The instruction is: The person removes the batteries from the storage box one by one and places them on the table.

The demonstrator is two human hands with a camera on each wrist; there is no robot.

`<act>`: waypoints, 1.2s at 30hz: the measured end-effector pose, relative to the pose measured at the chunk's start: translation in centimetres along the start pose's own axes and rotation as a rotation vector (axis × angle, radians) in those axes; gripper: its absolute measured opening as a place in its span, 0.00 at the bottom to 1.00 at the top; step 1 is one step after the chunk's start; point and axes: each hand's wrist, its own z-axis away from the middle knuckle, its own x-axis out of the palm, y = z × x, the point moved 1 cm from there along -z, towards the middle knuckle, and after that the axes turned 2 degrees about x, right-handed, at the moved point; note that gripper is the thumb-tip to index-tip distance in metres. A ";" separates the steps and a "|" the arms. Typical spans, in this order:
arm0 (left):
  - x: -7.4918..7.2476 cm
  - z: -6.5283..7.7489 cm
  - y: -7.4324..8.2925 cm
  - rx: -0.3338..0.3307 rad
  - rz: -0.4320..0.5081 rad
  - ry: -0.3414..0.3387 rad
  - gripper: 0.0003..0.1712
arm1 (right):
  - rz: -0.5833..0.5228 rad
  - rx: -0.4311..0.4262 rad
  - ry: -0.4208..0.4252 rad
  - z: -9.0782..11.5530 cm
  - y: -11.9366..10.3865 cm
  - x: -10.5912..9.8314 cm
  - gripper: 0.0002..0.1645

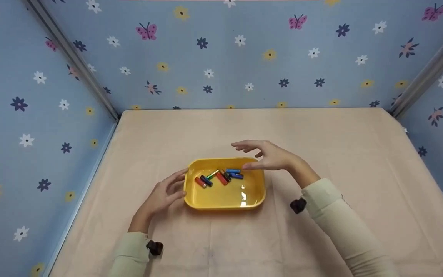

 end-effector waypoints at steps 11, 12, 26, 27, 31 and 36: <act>0.0 -0.2 -0.2 0.003 0.079 -0.016 0.45 | -0.073 0.039 -0.047 -0.7 0.5 0.7 0.43; 0.0 -0.2 -0.2 0.001 0.078 -0.014 0.45 | -0.076 0.041 -0.052 -0.7 0.5 0.7 0.43; -0.2 -0.2 -0.4 -0.048 0.079 -0.051 0.46 | -0.069 0.056 -0.117 -1.2 1.0 1.4 0.40; -0.2 -0.2 -0.4 -0.049 0.089 -0.061 0.46 | -0.065 0.062 -0.124 -1.3 1.0 1.5 0.40; -0.4 -0.2 -0.3 -0.050 0.127 -0.085 0.46 | -0.044 0.101 -0.160 -1.5 0.9 1.7 0.40; -0.5 -0.2 -0.4 -0.056 0.157 -0.092 0.46 | -0.029 0.132 -0.207 -2.0 0.8 1.9 0.39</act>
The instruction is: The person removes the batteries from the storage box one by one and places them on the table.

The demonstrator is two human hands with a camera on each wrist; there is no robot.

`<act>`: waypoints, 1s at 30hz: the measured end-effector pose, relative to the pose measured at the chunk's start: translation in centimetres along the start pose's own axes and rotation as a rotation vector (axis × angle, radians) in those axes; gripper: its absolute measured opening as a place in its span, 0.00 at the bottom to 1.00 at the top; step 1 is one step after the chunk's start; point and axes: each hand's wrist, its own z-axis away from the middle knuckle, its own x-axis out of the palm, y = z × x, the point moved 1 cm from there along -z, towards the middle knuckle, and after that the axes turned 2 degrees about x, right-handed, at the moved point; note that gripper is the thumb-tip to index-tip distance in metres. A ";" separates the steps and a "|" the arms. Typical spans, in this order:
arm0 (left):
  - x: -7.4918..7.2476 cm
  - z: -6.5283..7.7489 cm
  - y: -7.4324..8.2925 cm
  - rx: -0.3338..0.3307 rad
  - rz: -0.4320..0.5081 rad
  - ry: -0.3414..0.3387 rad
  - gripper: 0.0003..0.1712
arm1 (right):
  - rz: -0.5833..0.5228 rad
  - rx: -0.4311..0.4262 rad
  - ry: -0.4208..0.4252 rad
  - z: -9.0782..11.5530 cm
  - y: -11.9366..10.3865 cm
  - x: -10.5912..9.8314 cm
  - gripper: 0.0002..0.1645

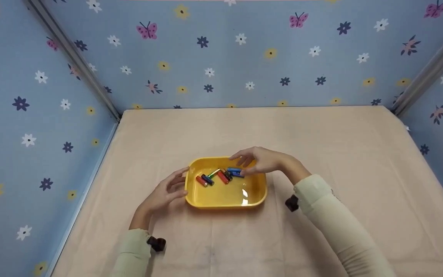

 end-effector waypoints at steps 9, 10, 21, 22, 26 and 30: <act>0.1 -0.1 0.0 -0.039 0.011 0.014 0.46 | 0.028 0.087 -0.058 -0.5 -0.1 0.4 0.39; 0.1 -0.1 0.0 -0.041 0.010 0.016 0.46 | 0.033 0.090 -0.064 -0.6 -0.1 0.5 0.39; 0.2 0.1 0.2 -0.028 0.000 0.021 0.46 | 0.134 0.168 -0.109 -1.1 -0.6 1.2 0.41; 0.2 0.1 0.2 -0.030 -0.001 0.021 0.46 | 0.152 0.170 -0.112 -1.1 -0.6 1.2 0.41; 0.2 0.1 0.2 -0.042 -0.008 0.026 0.47 | 0.219 0.179 -0.116 -1.3 -0.9 1.3 0.41; 0.2 0.1 0.1 -0.042 0.002 0.027 0.47 | 0.247 0.192 -0.116 -1.5 -0.9 1.5 0.40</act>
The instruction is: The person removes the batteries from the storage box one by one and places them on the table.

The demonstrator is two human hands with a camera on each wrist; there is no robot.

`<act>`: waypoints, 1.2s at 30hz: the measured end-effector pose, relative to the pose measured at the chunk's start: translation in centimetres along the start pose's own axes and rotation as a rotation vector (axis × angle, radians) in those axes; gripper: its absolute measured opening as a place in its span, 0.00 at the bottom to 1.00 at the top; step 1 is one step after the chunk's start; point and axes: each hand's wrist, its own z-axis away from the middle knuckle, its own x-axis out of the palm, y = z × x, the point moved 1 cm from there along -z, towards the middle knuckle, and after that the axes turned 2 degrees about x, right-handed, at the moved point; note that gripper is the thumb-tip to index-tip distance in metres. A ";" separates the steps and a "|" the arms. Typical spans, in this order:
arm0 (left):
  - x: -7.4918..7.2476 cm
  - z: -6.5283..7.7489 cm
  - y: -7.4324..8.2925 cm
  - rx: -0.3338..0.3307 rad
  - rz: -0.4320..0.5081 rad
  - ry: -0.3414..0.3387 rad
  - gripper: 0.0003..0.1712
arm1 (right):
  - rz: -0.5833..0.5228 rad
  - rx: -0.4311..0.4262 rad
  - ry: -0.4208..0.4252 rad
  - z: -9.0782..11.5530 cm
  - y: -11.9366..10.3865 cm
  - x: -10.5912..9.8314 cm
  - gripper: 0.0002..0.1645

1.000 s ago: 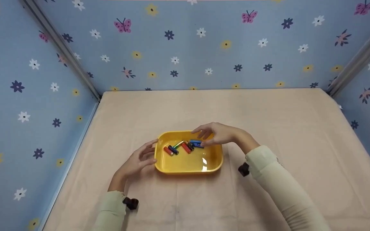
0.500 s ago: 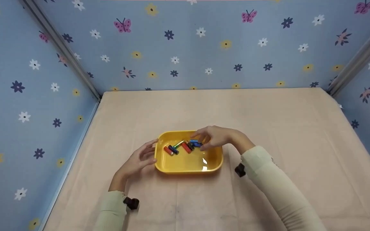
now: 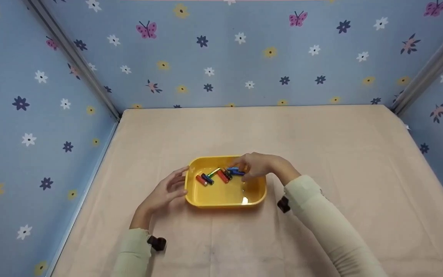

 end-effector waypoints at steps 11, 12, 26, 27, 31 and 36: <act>0.1 -0.2 -0.2 0.024 0.000 0.001 0.46 | -0.012 0.071 -0.032 -0.6 -0.4 0.5 0.41; 0.1 -0.2 -0.2 0.025 0.000 0.000 0.46 | -0.017 0.077 -0.032 -0.6 -0.4 0.5 0.42; 0.0 -0.1 -0.1 -0.003 -0.009 0.005 0.47 | -0.146 0.189 0.007 -1.2 -1.0 0.8 0.45; 0.0 -0.1 -0.1 -0.004 -0.014 0.005 0.47 | -0.156 0.202 0.009 -1.2 -1.0 0.8 0.45; 0.0 0.0 -0.2 -0.005 0.001 0.000 0.47 | -0.176 0.227 0.016 -1.5 -1.1 1.1 0.45; 0.1 0.0 -0.2 -0.008 0.019 -0.001 0.47 | -0.212 0.250 0.060 -1.8 -1.1 1.6 0.43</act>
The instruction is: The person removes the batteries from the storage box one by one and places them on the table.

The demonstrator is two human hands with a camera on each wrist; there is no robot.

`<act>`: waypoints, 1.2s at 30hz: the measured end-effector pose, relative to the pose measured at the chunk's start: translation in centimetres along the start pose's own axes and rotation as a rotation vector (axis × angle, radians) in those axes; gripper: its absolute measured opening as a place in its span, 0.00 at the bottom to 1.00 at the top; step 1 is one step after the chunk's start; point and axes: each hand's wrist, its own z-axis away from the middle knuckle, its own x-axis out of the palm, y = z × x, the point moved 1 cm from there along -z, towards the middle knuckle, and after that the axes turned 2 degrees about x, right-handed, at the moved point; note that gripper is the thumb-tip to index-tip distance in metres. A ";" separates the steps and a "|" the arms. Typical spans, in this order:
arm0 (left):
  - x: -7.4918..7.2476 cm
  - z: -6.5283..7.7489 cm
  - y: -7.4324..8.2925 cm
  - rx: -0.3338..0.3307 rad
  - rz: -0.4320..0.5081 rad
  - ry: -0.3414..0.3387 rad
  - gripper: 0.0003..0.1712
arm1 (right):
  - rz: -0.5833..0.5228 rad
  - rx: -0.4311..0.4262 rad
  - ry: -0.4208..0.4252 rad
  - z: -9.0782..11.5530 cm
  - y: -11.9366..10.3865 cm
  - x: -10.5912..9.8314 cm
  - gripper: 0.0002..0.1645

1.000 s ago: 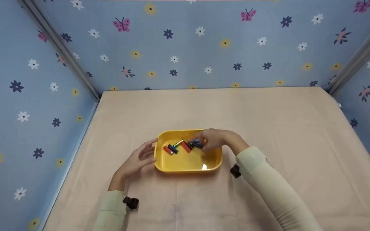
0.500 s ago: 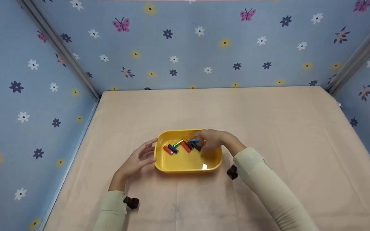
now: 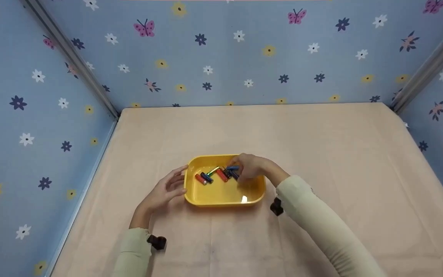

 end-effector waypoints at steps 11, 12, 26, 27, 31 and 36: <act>0.0 0.0 0.0 -0.001 0.004 0.011 0.47 | -0.045 0.003 0.078 -0.1 -0.2 1.4 0.39; 0.0 0.0 0.0 0.001 0.006 0.013 0.47 | -0.047 0.005 0.087 -0.1 -0.2 1.4 0.39; -0.2 -0.3 -0.1 0.020 0.033 -0.003 0.46 | -0.098 -0.004 0.221 -0.3 -0.3 2.8 0.33; -0.2 -0.3 -0.1 0.018 0.033 -0.002 0.46 | -0.100 -0.003 0.227 -0.4 -0.2 2.9 0.32; -0.1 -0.4 -0.1 0.011 0.034 0.000 0.46 | -0.122 0.020 0.234 -0.6 -0.1 3.1 0.31; -0.1 -0.3 -0.2 0.004 0.036 0.005 0.46 | -0.136 0.026 0.238 -0.6 -0.1 3.3 0.31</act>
